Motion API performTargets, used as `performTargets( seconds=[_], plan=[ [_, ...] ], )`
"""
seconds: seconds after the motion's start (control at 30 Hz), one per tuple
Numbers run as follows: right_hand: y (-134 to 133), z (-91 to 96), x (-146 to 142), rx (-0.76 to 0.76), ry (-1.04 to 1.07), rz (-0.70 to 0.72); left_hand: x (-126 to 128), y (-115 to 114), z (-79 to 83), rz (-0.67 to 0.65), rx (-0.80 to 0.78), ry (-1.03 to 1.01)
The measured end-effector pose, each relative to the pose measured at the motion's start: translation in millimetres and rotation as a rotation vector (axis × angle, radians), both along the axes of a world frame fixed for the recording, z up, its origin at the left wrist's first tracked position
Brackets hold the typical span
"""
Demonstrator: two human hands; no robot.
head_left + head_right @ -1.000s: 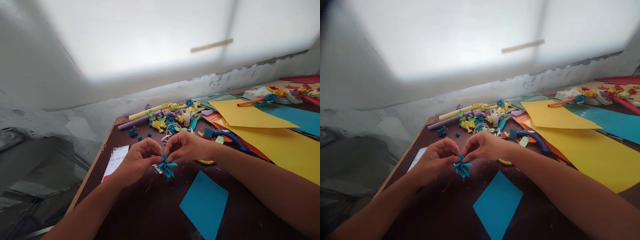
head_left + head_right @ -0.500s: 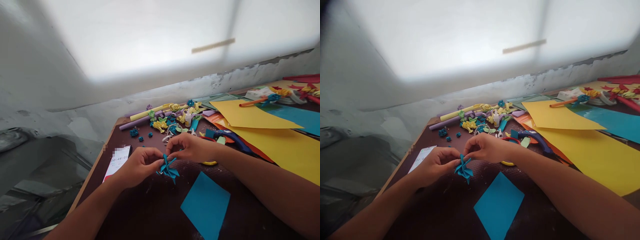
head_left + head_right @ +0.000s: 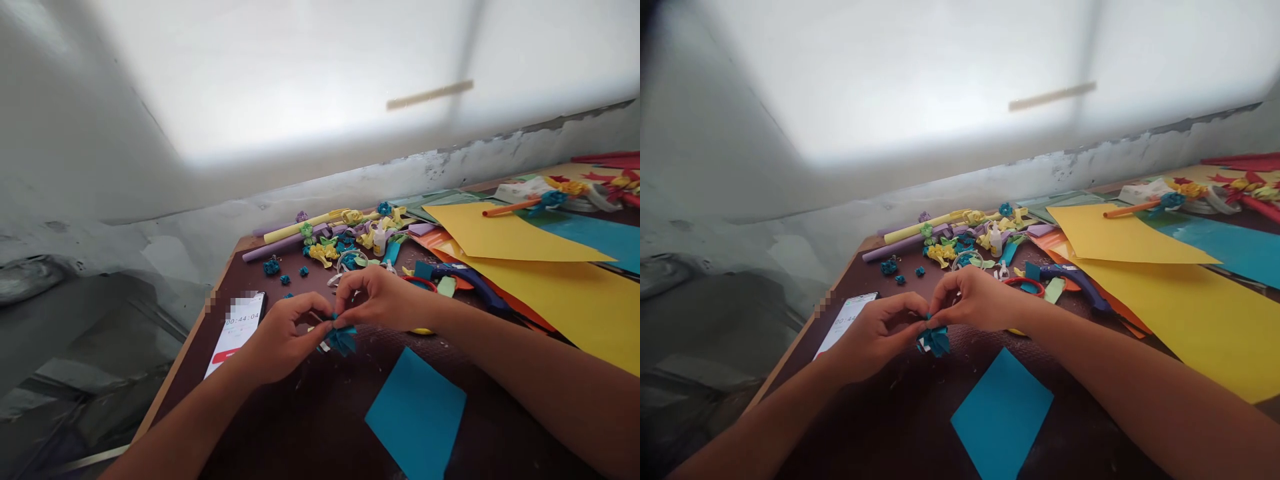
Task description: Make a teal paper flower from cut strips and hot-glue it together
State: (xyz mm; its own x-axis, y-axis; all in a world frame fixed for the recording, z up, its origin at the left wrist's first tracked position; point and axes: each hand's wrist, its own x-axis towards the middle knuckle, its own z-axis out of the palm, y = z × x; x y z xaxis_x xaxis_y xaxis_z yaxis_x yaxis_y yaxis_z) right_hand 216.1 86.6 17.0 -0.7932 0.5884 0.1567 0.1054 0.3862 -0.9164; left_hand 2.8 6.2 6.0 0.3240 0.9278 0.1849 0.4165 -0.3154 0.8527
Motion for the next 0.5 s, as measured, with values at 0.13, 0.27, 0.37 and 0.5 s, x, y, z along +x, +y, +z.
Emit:
performTargets(
  seconds=[0.13, 0.27, 0.37, 0.5],
  plan=[
    [-2.1, 2.7, 1.5, 0.039, -0.015, -0.053, 2.9, 0.6, -3.6, 0.074, 0.010, -0.014],
    [-3.0, 4.5, 4.0, 0.175, -0.039, -0.059, 3.6, 0.9, -5.3, 0.078, 0.027, -0.042],
    [-4.0, 6.5, 5.1, 0.212, -0.024, -0.017, 4.3, -0.3, -5.9, 0.052, 0.043, -0.071],
    [-6.5, 8.8, 5.1, 0.216, 0.008, 0.005, 5.1, -3.0, -5.8, 0.047, 0.051, -0.108]
  ],
)
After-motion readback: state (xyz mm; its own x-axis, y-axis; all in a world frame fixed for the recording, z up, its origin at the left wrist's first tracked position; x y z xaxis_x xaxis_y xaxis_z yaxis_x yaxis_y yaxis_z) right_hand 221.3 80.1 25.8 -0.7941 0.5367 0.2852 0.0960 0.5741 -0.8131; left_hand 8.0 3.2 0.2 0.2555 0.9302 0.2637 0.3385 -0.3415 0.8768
